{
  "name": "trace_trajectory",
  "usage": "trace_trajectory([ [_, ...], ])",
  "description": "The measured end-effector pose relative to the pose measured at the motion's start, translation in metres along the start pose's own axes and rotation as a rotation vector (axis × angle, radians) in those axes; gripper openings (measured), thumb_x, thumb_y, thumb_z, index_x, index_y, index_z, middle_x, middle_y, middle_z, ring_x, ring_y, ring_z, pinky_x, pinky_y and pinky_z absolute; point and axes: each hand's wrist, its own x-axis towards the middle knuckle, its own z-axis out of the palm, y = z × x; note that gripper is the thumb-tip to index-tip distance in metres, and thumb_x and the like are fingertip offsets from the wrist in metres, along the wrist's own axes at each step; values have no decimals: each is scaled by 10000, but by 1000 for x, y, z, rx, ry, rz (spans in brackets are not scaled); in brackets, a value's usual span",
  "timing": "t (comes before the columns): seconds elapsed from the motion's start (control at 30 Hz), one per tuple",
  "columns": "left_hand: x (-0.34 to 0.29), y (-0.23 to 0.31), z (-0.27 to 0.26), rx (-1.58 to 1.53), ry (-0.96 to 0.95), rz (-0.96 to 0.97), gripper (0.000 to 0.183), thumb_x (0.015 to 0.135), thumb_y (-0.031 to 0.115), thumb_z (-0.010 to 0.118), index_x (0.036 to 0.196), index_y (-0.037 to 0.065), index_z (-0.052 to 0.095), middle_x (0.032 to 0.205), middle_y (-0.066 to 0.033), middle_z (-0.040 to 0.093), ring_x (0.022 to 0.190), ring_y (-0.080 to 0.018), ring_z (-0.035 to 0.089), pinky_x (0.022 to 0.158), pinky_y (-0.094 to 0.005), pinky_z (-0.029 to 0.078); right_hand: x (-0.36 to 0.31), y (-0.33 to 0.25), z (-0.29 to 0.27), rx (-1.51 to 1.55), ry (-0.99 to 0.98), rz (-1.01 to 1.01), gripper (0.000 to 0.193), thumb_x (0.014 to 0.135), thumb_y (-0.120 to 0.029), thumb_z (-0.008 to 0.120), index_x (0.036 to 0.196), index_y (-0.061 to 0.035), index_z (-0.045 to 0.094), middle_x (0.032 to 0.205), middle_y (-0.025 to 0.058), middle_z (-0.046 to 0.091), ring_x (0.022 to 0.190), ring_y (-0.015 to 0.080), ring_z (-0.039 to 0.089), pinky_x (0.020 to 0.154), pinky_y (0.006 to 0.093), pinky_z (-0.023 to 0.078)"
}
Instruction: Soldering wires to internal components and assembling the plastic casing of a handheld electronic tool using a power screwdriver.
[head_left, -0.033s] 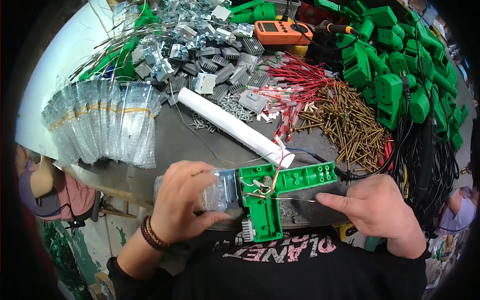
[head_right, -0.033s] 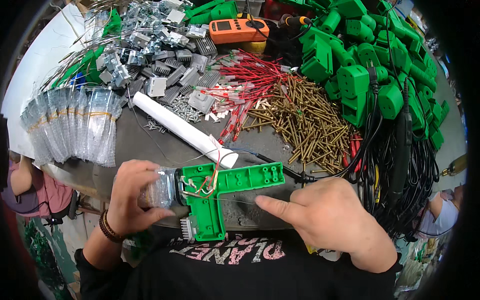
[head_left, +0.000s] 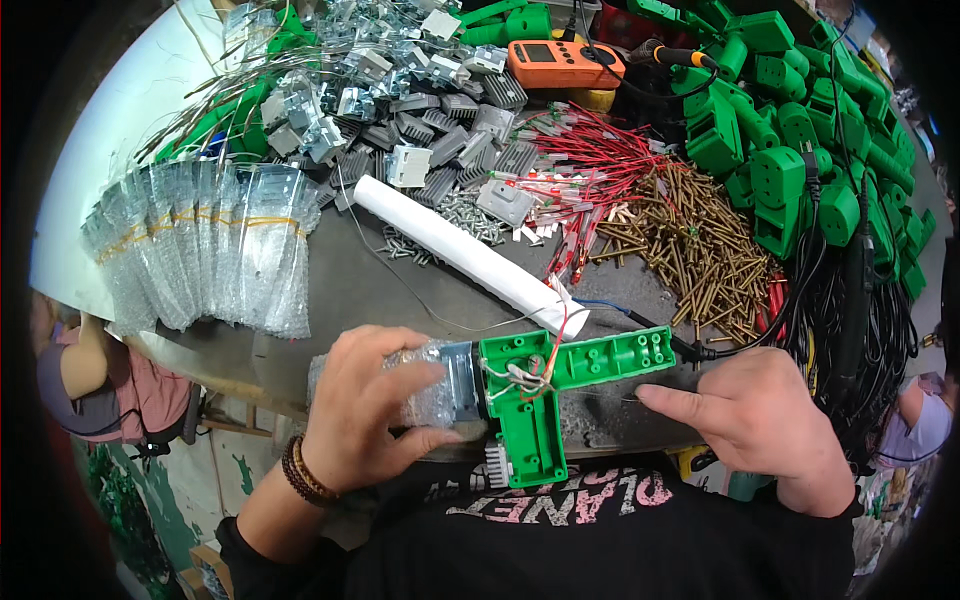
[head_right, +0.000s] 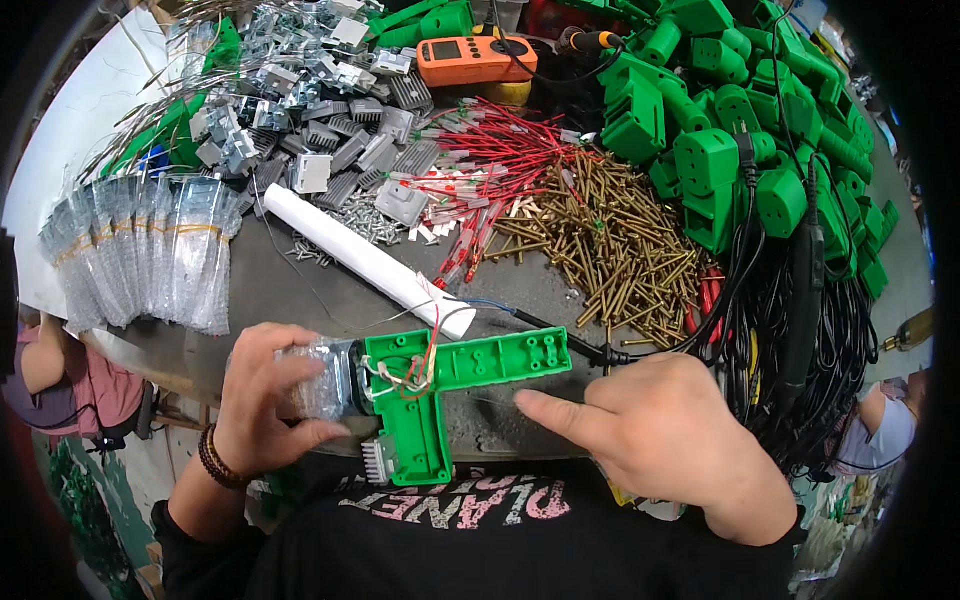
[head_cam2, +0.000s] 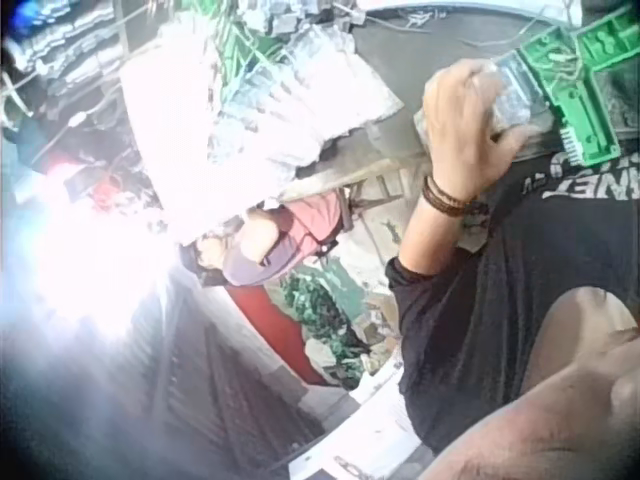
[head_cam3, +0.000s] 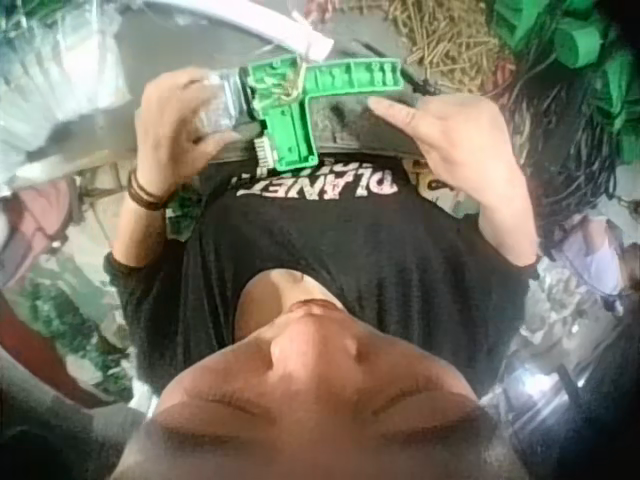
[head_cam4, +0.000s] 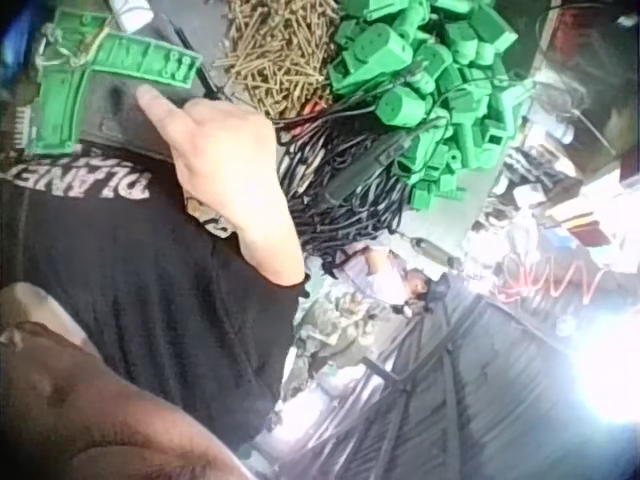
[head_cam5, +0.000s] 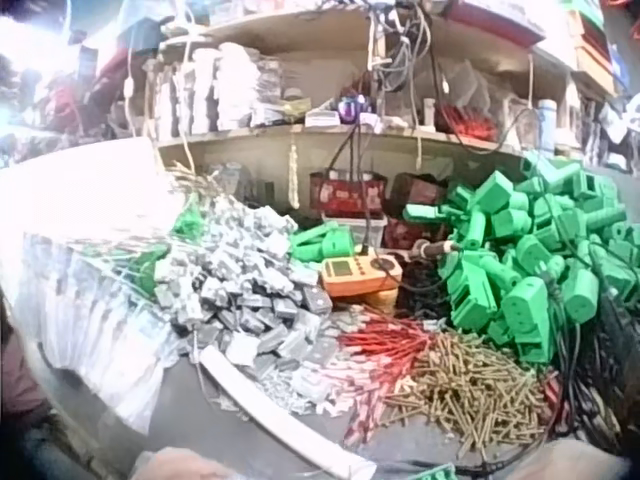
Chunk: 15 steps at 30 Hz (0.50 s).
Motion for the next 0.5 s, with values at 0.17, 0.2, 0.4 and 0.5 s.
trace_trajectory([
  [0.17, 2, 2, -2, -13, -16, -4, 411, 622, 296, 876, 819, 97, 576, 1287, -119, 605, 1076, -348, 572, 912, -472, 453, 3, 0, -14, -39, -21, -33, 583, 671, -161, 679, 1253, -190, 682, 613, -16, 473, 515, 180, 534, 482, 349, 432],
  [0.2, 2, 1, -1, -14, -17, -5, 411, 622, 296, 876, 819, 97, 576, 1287, -119, 605, 1076, -348, 572, 912, -472, 453, 9, -1, -13, -42, -24, -54, 573, 679, -161, 673, 1251, -192, 682, 616, -17, 469, 520, 175, 533, 488, 343, 431],
  [0.4, -3, -5, 5, -66, 43, 44, 425, 605, 281, 877, 670, 92, 503, 1308, -114, 634, 1096, -340, 597, 887, -446, 491, 34, 1, 4, -77, 2, -141, 503, 739, -185, 643, 1240, -199, 685, 630, -28, 469, 534, 154, 530, 503, 330, 433],
  [0.5, -2, -6, 7, -67, 56, 47, 437, 592, 283, 882, 674, 95, 496, 1291, -112, 644, 1077, -336, 616, 874, -445, 501, 39, 12, 12, -82, 15, -186, 472, 765, -195, 628, 1233, -200, 687, 635, -35, 472, 545, 147, 533, 504, 326, 430],
])
